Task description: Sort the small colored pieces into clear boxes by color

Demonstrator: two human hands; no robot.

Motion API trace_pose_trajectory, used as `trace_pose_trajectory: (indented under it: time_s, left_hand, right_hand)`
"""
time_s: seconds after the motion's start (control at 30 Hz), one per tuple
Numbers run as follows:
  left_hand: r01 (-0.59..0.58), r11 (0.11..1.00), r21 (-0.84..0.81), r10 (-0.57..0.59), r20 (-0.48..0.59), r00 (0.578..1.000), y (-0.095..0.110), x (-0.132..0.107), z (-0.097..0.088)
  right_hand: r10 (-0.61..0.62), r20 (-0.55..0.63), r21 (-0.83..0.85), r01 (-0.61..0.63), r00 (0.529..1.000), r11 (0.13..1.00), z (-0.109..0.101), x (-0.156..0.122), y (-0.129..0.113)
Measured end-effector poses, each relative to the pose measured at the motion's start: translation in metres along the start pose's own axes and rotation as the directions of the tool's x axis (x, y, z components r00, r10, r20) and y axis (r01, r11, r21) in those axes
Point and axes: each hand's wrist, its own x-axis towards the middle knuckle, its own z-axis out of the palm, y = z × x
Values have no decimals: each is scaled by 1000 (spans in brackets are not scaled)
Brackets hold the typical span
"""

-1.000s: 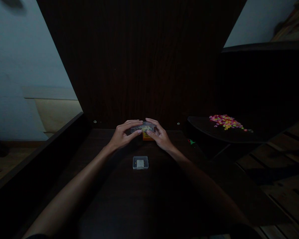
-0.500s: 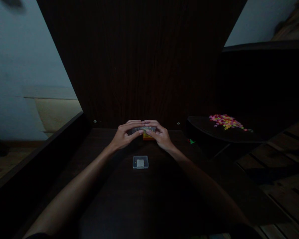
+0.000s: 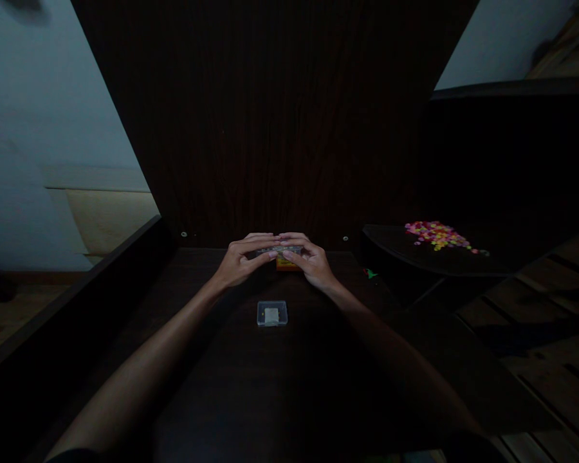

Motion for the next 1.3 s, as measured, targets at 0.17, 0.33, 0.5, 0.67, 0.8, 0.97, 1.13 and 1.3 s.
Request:
trace_pose_trajectory:
  time_s: [0.17, 0.33, 0.5, 0.67, 0.8, 0.97, 1.13, 1.3]
  left_hand:
    - [-5, 1000, -1, 5, 15, 1000, -3, -1, 0]
    - [-56, 998, 38, 57, -21, 998, -6, -2, 3]
    - [-120, 990, 77, 123, -32, 992, -11, -3, 5]
    - [-119, 991, 61, 122, -31, 992, -13, -3, 5]
    - [-116, 992, 52, 118, -22, 993, -13, -4, 5]
    - [-88, 994, 70, 89, -18, 996, -14, -3, 7]
    - [-37, 992, 123, 42, -39, 998, -14, 3, 10]
    - [-5, 994, 109, 12, -70, 997, -27, 13, 20]
  right_hand:
    - [27, -2, -2, -27, 1000, 1000, -1, 0, 2]
    - [14, 16, 34, -14, 1000, 999, -3, 1, 4]
    - [27, 12, 24, -28, 1000, 999, -3, 0, 4]
    - [36, 16, 6, -36, 999, 999, -4, 0, 5]
    - [33, 19, 4, -33, 999, 999, -4, -1, 7]
    - [16, 38, 9, -16, 999, 1000, -9, 0, 8]
    - [26, 45, -98, -22, 999, 995, -20, 1, 6]
    - [16, -15, -205, -19, 1000, 979, -31, 0, 10]
